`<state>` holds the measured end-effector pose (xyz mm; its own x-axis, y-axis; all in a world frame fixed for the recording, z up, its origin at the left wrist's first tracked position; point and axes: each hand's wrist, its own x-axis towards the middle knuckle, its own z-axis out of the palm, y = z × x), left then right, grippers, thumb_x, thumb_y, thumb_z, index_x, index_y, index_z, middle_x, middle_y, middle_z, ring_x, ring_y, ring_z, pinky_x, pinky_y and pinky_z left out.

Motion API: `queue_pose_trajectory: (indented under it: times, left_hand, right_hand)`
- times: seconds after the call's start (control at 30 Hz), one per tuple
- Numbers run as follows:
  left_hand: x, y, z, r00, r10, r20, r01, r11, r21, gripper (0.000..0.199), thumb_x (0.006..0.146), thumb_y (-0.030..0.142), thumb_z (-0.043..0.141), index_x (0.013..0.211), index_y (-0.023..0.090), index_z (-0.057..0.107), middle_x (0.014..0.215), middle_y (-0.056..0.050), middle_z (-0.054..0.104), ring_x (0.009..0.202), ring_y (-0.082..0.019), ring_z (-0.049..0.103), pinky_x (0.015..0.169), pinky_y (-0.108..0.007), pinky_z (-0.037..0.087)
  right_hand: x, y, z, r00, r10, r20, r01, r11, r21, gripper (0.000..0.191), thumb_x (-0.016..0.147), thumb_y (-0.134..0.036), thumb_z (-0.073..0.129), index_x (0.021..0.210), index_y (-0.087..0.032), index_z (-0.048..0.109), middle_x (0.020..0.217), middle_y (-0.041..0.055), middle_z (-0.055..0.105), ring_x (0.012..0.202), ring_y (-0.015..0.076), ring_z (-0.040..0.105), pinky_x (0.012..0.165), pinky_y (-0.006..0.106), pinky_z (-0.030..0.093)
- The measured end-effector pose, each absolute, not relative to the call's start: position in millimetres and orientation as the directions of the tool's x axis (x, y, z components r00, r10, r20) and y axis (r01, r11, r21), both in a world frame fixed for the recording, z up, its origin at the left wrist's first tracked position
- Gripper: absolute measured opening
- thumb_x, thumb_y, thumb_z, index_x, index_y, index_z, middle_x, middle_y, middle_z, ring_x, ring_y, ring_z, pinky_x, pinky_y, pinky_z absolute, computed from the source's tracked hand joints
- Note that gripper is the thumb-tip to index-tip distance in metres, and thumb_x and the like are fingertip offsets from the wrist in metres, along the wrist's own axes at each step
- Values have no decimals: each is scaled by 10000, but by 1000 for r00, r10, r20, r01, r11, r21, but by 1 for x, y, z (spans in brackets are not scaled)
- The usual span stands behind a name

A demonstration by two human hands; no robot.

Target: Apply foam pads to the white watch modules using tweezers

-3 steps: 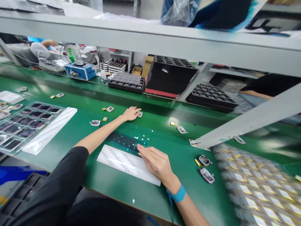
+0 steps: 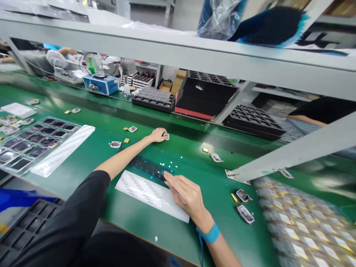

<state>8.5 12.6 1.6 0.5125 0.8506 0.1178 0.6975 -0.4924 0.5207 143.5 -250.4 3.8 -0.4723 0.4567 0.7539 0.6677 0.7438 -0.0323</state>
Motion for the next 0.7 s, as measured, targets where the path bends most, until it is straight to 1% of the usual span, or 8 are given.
queue_pose_trajectory:
  times: [0.13,0.23,0.3,0.33,0.43,0.47,0.57,0.7]
  left_hand:
    - [-6,5,11,438,898,41,664,-354,659,297,1007,344,694,1220,139,666,1202,-97,690,1035,-228,701,896,-429,622]
    - [-26,-34,19,424,905,43,549,-295,782,196,1006,265,683,1131,115,665,1008,-66,730,880,-188,729,784,-347,625]
    - [-43,-73,22,437,899,41,441,-254,861,179,1027,216,606,1166,104,621,858,-49,745,731,-169,742,658,-276,593]
    - [-52,-95,24,450,892,40,385,-234,893,216,1037,240,579,1215,119,597,825,-38,751,680,-165,745,615,-257,577]
    - [-76,-154,27,485,873,43,215,-167,962,285,1019,344,591,1240,164,588,866,-39,784,659,-165,774,617,-244,582]
    - [-81,-169,28,487,872,43,90,-99,991,317,982,388,651,1197,159,606,876,-52,789,661,-184,785,601,-246,585]
    - [-86,-196,28,506,862,25,-134,50,990,375,879,415,789,1072,148,609,824,-44,782,621,-202,787,610,-266,620]
    - [-78,-209,24,552,834,-20,-153,124,980,336,872,353,798,1020,162,564,759,-11,760,597,-199,786,576,-252,633]
  right_hand:
    - [143,-252,8,-493,443,749,658,753,-12,500,975,-51,637,1453,-170,558,1114,83,821,835,188,768,727,307,654]
    - [142,-255,11,-483,468,740,671,741,-31,478,980,-63,623,1439,-185,570,1118,83,819,855,207,764,721,330,662]
    - [141,-257,12,-441,523,729,678,727,-111,433,995,-72,591,1407,-205,589,1158,89,808,919,217,759,761,347,669]
    - [141,-257,12,-410,556,723,674,719,-171,413,1004,-73,568,1392,-213,594,1186,93,799,950,218,754,788,355,670]
    - [137,-258,10,-303,653,694,632,682,-367,360,1031,-74,491,1326,-234,624,1187,88,787,998,209,737,851,370,656]
    - [135,-258,8,-276,681,678,617,667,-419,341,1041,-82,469,1296,-238,635,1147,80,791,1000,207,732,861,371,647]
    - [130,-260,4,-214,734,645,590,623,-513,308,1072,-120,405,1254,-230,627,941,45,762,901,188,712,820,341,618]
    - [124,-265,0,-156,753,640,604,585,-541,227,1085,-201,453,1253,-217,606,782,-14,642,667,129,622,647,243,545]
